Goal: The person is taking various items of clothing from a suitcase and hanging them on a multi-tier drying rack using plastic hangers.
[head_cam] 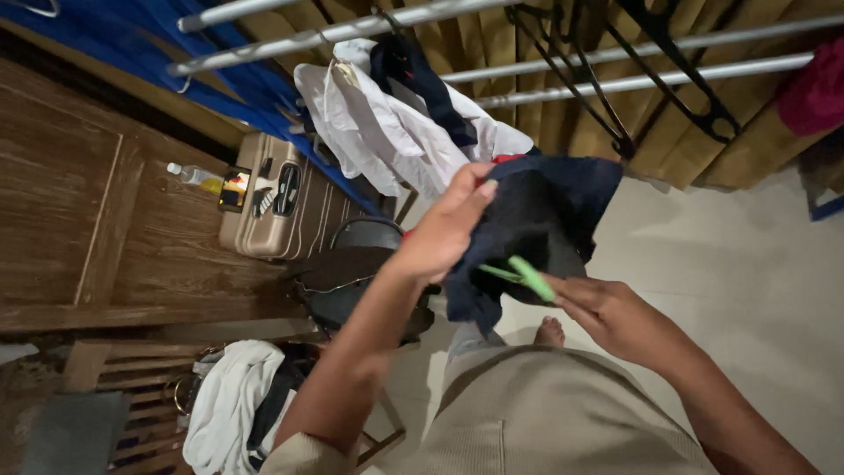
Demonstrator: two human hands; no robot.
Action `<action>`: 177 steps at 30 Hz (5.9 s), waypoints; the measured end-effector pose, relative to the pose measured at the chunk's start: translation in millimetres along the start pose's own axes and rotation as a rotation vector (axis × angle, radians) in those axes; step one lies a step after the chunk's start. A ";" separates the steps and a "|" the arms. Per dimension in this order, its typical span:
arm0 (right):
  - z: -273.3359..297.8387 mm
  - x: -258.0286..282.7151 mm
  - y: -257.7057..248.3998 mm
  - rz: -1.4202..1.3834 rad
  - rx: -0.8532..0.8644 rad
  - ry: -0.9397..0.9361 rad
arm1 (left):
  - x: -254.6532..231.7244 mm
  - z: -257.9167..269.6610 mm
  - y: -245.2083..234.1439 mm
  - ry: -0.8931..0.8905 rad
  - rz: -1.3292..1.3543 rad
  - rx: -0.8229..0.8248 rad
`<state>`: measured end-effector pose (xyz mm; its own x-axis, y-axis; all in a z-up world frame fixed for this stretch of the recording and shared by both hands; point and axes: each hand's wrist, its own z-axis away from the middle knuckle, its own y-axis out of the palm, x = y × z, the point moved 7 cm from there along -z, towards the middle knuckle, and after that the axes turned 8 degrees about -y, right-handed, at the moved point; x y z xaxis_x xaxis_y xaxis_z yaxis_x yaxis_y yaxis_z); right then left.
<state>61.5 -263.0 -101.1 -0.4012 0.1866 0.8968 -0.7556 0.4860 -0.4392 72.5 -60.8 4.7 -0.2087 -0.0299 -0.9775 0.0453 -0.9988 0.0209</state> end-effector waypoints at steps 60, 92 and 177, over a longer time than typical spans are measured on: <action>-3.0 -61.8 44.2 -1.271 -0.342 0.117 | 119.4 -10.3 31.3 0.035 -0.917 -0.265; -14.8 16.6 -86.8 0.737 -0.204 0.021 | 63.9 -17.6 53.9 0.352 -0.611 -0.009; -240.7 -26.5 -143.0 0.195 -0.551 -0.063 | 301.8 -72.2 -21.6 -0.030 -1.189 -0.120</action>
<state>304.8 -132.0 -49.1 -0.5483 0.2742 0.7900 -0.2909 0.8232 -0.4876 79.0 -45.3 -305.9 -0.2043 0.9080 -0.3659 -0.1006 -0.3912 -0.9148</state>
